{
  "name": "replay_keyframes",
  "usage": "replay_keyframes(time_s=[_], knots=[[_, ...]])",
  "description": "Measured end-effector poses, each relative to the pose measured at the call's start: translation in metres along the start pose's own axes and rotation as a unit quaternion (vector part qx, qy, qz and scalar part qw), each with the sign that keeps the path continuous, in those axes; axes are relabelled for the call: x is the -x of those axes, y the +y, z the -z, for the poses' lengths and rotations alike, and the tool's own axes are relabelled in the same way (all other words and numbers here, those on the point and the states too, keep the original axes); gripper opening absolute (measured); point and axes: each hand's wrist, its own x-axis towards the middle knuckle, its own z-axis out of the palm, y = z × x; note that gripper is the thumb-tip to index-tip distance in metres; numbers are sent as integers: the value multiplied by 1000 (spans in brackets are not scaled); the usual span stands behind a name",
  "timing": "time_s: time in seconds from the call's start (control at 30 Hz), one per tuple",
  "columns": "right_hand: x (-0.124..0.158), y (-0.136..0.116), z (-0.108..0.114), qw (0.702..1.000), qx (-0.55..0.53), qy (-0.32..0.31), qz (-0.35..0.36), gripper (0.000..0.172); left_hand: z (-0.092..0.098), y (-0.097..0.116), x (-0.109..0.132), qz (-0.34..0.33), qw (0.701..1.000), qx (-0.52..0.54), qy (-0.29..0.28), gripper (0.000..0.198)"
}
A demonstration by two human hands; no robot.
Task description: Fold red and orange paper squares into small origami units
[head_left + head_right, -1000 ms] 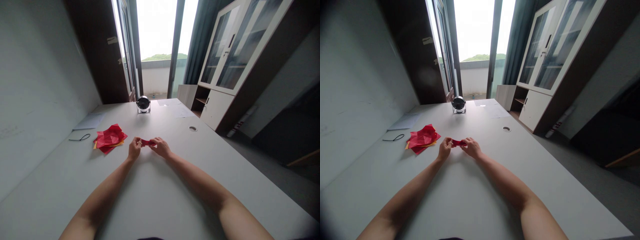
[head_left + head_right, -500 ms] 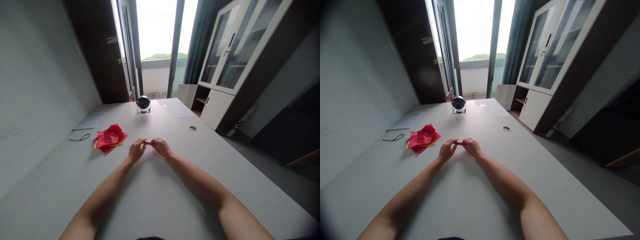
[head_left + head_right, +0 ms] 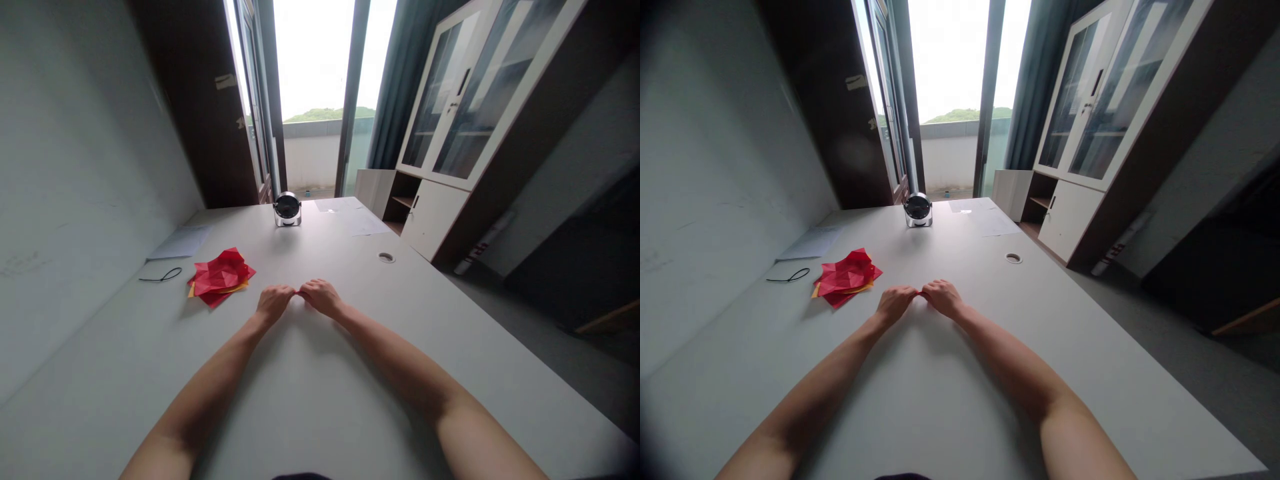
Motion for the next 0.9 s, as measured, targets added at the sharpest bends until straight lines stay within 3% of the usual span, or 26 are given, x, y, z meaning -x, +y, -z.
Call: replay_keyframes(time_s=[0.27, 0.43, 0.57, 0.9], knots=[[3, 23, 8, 997, -55, -18, -47, 21, 5, -5, 2, 49, 998, 11, -23, 32], [4, 16, 9, 998, -47, -43, -4, 16, 3, -3, 0, 18, 1000, -3, -23, 33], [1, 8, 4, 999, -26, -41, 10, 23, 2, -1, -1, -11, 1000, -1, -13, 30], [3, 21, 8, 999, -8, -31, -3, 19, 7, -7, 2, 17, 999, 35, -6, 28]])
